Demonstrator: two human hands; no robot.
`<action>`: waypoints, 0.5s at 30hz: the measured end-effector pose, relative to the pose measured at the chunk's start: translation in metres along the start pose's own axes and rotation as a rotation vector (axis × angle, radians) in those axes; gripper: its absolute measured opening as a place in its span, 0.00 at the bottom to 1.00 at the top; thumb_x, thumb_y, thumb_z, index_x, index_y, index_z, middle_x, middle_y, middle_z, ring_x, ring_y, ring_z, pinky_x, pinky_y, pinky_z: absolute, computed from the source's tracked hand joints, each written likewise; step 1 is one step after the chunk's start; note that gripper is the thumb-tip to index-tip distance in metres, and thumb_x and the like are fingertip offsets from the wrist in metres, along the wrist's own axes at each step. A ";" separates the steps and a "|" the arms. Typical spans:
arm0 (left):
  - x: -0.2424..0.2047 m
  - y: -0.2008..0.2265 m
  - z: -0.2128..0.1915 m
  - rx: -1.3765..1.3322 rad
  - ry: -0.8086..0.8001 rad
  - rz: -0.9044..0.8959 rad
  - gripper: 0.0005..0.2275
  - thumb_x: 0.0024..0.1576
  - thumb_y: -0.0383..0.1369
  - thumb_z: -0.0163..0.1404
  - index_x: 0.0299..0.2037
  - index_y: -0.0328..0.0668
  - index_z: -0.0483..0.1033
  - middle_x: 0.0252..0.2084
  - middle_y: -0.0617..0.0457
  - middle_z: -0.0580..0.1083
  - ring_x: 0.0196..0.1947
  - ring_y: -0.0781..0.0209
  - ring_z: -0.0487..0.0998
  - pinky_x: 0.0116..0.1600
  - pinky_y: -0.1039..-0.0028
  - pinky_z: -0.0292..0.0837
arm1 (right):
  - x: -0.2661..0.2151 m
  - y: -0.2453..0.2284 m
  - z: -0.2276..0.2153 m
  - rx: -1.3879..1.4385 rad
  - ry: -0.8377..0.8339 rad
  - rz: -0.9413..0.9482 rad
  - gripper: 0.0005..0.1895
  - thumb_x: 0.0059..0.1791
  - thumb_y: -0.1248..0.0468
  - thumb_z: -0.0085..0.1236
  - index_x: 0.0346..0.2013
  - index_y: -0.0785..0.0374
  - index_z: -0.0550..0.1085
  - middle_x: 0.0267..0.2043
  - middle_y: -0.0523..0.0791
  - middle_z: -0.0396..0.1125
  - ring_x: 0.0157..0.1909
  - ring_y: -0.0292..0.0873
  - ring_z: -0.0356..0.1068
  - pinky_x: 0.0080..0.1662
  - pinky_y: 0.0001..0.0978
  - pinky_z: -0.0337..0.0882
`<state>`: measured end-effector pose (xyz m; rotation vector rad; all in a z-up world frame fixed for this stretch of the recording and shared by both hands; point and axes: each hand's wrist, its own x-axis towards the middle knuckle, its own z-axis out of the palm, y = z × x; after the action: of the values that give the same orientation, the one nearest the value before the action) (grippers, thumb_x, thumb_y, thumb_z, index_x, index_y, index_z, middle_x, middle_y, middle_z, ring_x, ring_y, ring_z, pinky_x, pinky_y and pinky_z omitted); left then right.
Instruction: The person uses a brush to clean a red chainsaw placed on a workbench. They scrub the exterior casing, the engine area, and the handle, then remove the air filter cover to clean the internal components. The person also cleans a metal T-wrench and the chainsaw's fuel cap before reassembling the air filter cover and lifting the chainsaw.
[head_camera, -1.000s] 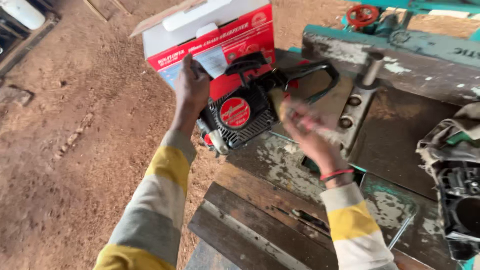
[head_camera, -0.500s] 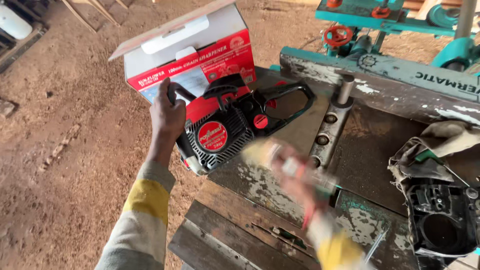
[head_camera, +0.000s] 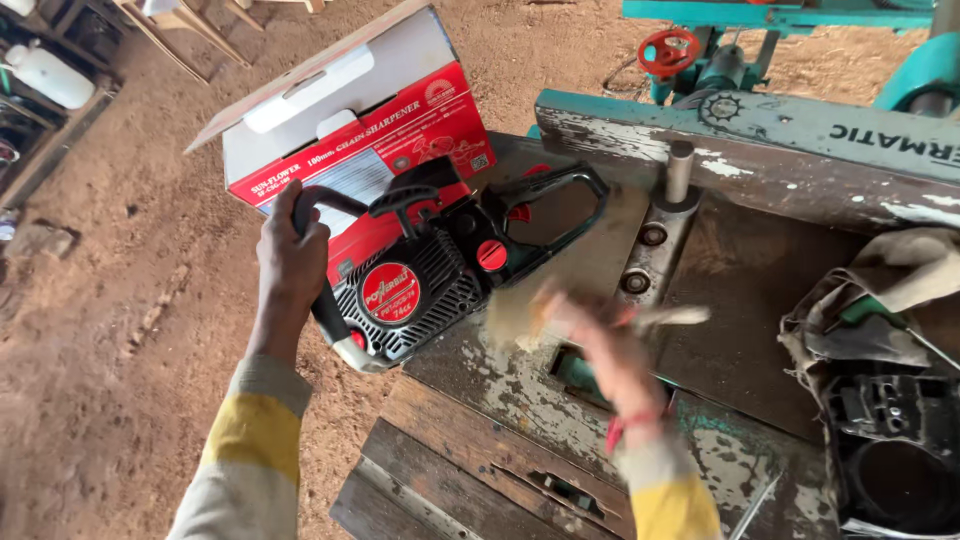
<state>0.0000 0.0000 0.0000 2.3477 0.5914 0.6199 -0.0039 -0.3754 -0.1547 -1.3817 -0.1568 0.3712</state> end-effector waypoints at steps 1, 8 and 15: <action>-0.005 -0.005 -0.002 0.003 0.004 0.009 0.27 0.54 0.26 0.50 0.67 0.44 0.68 0.53 0.44 0.78 0.51 0.57 0.80 0.55 0.68 0.74 | 0.012 -0.002 -0.014 -0.063 0.113 0.019 0.07 0.51 0.64 0.52 0.38 0.60 0.78 0.43 0.45 0.77 0.46 0.40 0.78 0.50 0.37 0.80; -0.010 0.018 -0.010 0.040 -0.012 -0.065 0.26 0.55 0.27 0.50 0.68 0.44 0.67 0.52 0.44 0.78 0.50 0.56 0.80 0.54 0.67 0.73 | 0.042 0.028 0.003 0.295 0.647 -0.676 0.13 0.61 0.59 0.49 0.59 0.60 0.70 0.56 0.43 0.71 0.56 0.42 0.71 0.55 0.38 0.74; -0.001 0.007 -0.007 0.077 -0.021 -0.014 0.25 0.57 0.27 0.51 0.67 0.43 0.69 0.51 0.45 0.79 0.47 0.60 0.80 0.51 0.71 0.73 | 0.003 -0.012 -0.003 0.279 0.286 -0.012 0.14 0.49 0.58 0.62 0.42 0.66 0.79 0.50 0.51 0.76 0.48 0.45 0.77 0.47 0.49 0.82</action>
<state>-0.0032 -0.0022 0.0092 2.4171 0.6318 0.5748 0.0019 -0.3790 -0.1440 -1.1422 0.1191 0.1735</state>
